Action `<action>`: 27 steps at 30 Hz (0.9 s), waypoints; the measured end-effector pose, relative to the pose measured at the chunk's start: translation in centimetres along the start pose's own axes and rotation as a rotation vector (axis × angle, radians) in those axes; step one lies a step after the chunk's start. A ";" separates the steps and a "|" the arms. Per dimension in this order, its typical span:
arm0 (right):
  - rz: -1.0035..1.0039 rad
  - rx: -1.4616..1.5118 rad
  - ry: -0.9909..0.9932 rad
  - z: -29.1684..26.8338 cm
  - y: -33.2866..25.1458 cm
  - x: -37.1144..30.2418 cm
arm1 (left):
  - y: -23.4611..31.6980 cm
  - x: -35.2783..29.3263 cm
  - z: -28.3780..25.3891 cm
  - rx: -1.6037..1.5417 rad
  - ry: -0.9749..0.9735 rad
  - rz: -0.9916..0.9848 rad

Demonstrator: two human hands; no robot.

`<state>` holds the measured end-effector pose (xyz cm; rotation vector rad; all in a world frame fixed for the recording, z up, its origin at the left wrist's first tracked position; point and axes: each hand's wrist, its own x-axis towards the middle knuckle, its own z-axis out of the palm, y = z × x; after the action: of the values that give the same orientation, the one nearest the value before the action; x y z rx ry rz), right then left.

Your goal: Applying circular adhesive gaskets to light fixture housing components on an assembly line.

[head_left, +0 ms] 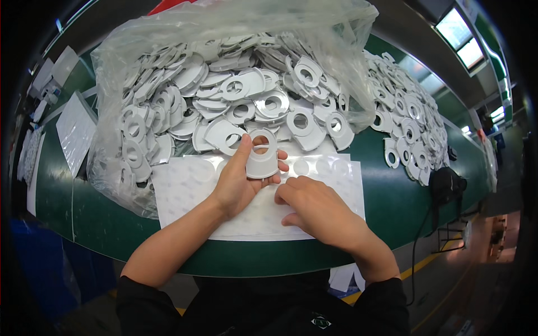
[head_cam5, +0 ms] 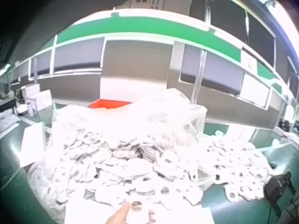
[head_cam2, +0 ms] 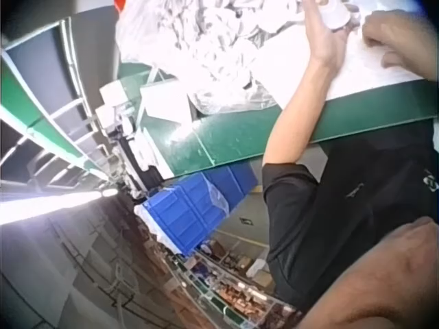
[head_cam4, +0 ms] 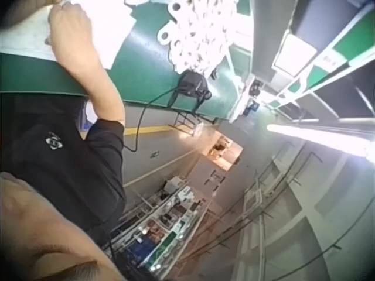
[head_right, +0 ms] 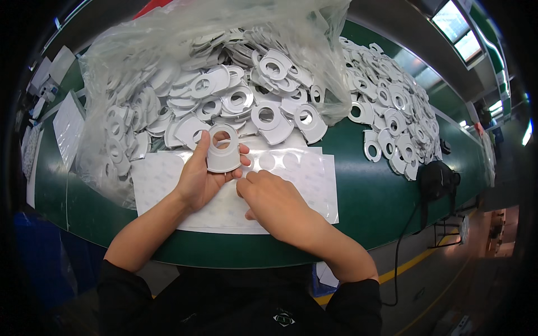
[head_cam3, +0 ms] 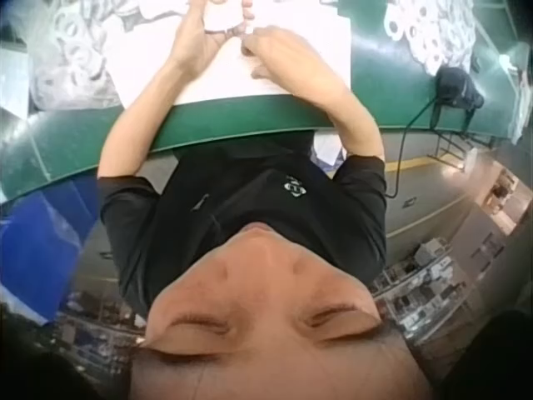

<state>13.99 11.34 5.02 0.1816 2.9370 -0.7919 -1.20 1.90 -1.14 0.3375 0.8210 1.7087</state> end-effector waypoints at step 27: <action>-0.023 0.010 -0.040 -0.2 -0.1 0.0 | -0.2 0.0 0.2 -0.040 -0.024 -0.027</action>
<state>13.97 11.36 5.20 0.1313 2.9036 -0.8039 -0.96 2.01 -1.12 0.3179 0.7696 1.6903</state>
